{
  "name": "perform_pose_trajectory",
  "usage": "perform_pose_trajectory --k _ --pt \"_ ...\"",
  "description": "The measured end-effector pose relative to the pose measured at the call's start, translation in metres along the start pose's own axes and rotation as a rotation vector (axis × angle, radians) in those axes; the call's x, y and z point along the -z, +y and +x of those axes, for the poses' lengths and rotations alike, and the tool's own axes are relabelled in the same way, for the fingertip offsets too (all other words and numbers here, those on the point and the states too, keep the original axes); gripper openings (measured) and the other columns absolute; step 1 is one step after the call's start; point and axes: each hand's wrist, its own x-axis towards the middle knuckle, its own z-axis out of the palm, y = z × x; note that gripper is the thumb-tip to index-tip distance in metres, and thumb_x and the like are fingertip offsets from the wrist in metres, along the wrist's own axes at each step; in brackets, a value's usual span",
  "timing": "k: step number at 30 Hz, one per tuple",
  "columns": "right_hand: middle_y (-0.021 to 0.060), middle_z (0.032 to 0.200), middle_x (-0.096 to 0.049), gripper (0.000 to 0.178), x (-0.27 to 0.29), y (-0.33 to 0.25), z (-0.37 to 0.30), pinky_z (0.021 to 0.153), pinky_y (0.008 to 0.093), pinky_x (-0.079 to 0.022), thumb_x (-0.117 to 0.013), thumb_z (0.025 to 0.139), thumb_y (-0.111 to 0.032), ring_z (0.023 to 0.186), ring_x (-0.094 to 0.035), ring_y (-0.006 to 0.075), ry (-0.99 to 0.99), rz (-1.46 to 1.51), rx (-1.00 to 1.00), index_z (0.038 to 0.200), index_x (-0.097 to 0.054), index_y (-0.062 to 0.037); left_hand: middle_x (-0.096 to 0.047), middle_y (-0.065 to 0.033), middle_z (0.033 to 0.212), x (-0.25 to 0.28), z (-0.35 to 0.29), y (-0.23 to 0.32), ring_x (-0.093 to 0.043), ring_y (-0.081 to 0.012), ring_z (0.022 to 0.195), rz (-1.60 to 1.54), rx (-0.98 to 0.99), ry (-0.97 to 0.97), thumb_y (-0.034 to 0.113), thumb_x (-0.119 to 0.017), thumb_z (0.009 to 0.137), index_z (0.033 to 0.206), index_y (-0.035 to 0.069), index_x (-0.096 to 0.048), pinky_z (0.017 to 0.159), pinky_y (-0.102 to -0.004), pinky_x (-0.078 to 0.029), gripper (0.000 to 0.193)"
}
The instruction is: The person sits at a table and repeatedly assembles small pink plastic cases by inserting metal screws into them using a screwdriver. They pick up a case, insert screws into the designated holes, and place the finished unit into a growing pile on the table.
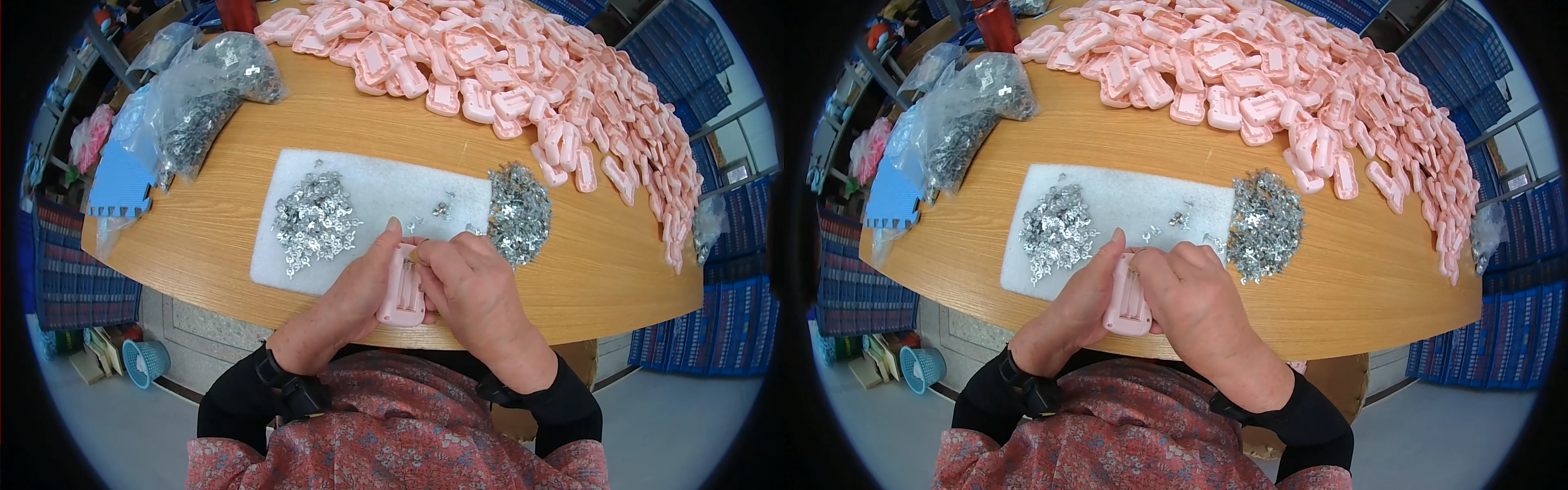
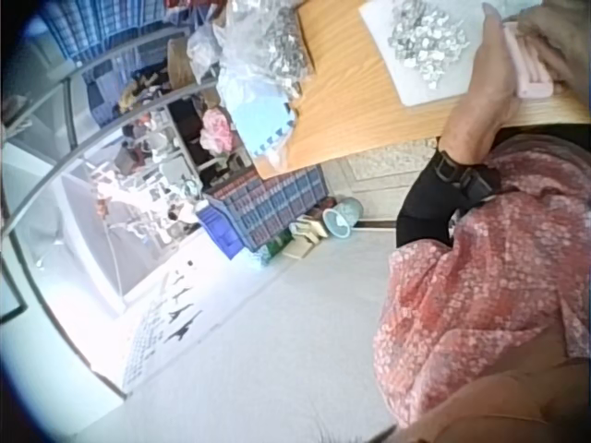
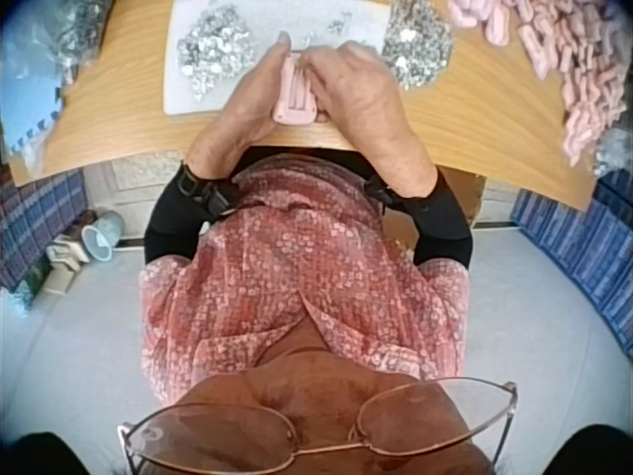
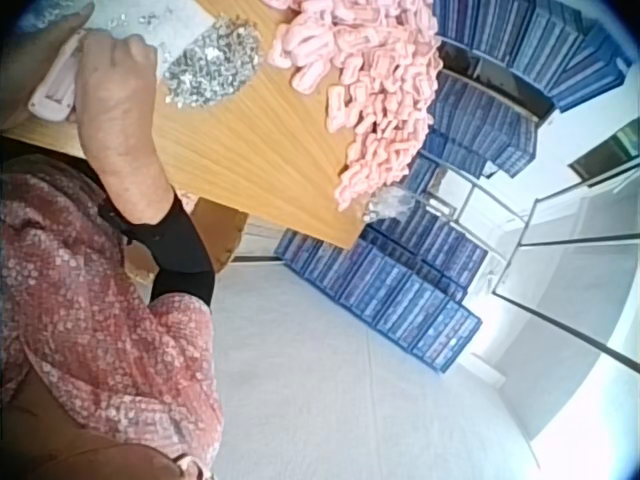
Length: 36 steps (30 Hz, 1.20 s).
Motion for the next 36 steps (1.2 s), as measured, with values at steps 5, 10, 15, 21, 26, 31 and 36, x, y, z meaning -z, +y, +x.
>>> perform_pose_trajectory --k 5,10,15,21,26,31,36 --pt "0.0082 0.082 -0.062 0.029 0.003 -0.002 -0.003 0.072 0.0386 -0.048 -0.071 0.076 -0.004 0.08 -0.061 0.0271 0.004 -0.012 -0.038 0.105 -0.064 -0.0057 -0.068 -0.0147 0.102 0.005 0.002 0.0 -0.071 -0.0268 0.084 0.012 0.013 0.026 0.058 -0.026 0.104 0.13 0.005 -0.051 0.07 -0.0463 -0.061 0.064" --pt "0.0107 0.083 -0.067 0.022 0.008 0.007 -0.005 0.067 0.0373 -0.052 -0.07 0.086 -0.009 0.076 -0.067 0.0251 0.02 0.184 -0.219 0.105 -0.065 -0.0033 -0.067 -0.014 0.089 0.01 0.002 0.002 -0.069 -0.0269 0.07 -0.011 0.028 -0.041 0.056 -0.022 0.105 0.136 0.006 -0.044 0.064 -0.0444 -0.06 0.063" --pt "0.0114 0.08 -0.066 0.021 0.005 0.007 -0.009 0.059 0.0295 -0.052 -0.067 0.093 -0.016 0.063 -0.066 0.0177 -0.159 0.461 -0.489 0.106 -0.063 0.0006 -0.067 -0.0148 0.087 0.006 0.0 0.002 -0.069 -0.0252 0.067 0.064 0.003 -0.098 0.056 -0.022 0.105 0.14 0.006 -0.039 0.062 -0.0386 -0.06 0.063" --pt "0.0036 0.08 -0.065 0.025 0.008 0.005 -0.008 0.062 0.0244 -0.049 -0.067 0.095 -0.017 0.066 -0.06 0.0076 -0.175 0.728 -0.599 0.113 -0.063 0.0008 -0.066 -0.0149 0.092 -0.001 -0.004 0.003 -0.069 -0.0268 0.068 0.12 0.018 -0.096 0.052 -0.018 0.107 0.141 0.005 -0.041 0.064 -0.0401 -0.061 0.062" --pt "-0.0012 0.085 -0.064 0.024 0.008 0.019 -0.012 0.066 0.021 -0.047 -0.066 0.096 -0.017 0.073 -0.057 0.0038 -0.17 0.952 -0.659 0.113 -0.063 0.0 -0.065 -0.0063 0.097 0.013 -0.015 0.001 -0.065 -0.014 0.085 0.582 -0.208 0.039 0.04 -0.034 0.108 0.136 0.004 -0.049 0.075 -0.0298 -0.056 0.048" --pt "-0.0023 0.085 -0.062 0.022 0.006 0.023 -0.016 0.066 0.0205 -0.046 -0.067 0.096 -0.017 0.074 -0.055 0.0028 -0.201 0.91 -0.68 0.109 -0.062 -0.0005 -0.065 -0.0015 0.102 0.01 -0.025 0.014 -0.061 -0.0065 0.087 0.941 -0.339 -0.056 0.014 -0.049 0.101 0.134 0.001 -0.053 0.075 -0.0247 -0.051 0.035" --pt "-0.0014 0.083 -0.061 0.023 0.004 0.017 -0.017 0.065 0.021 -0.046 -0.066 0.096 -0.017 0.073 -0.054 0.0037 -0.147 0.944 -0.648 0.111 -0.06 0.0001 -0.064 -0.0011 0.101 -0.006 -0.027 0.024 -0.06 -0.0076 0.084 1.22 -0.422 -0.066 0.006 -0.047 0.098 0.134 0.001 -0.053 0.075 -0.0262 -0.051 0.037"
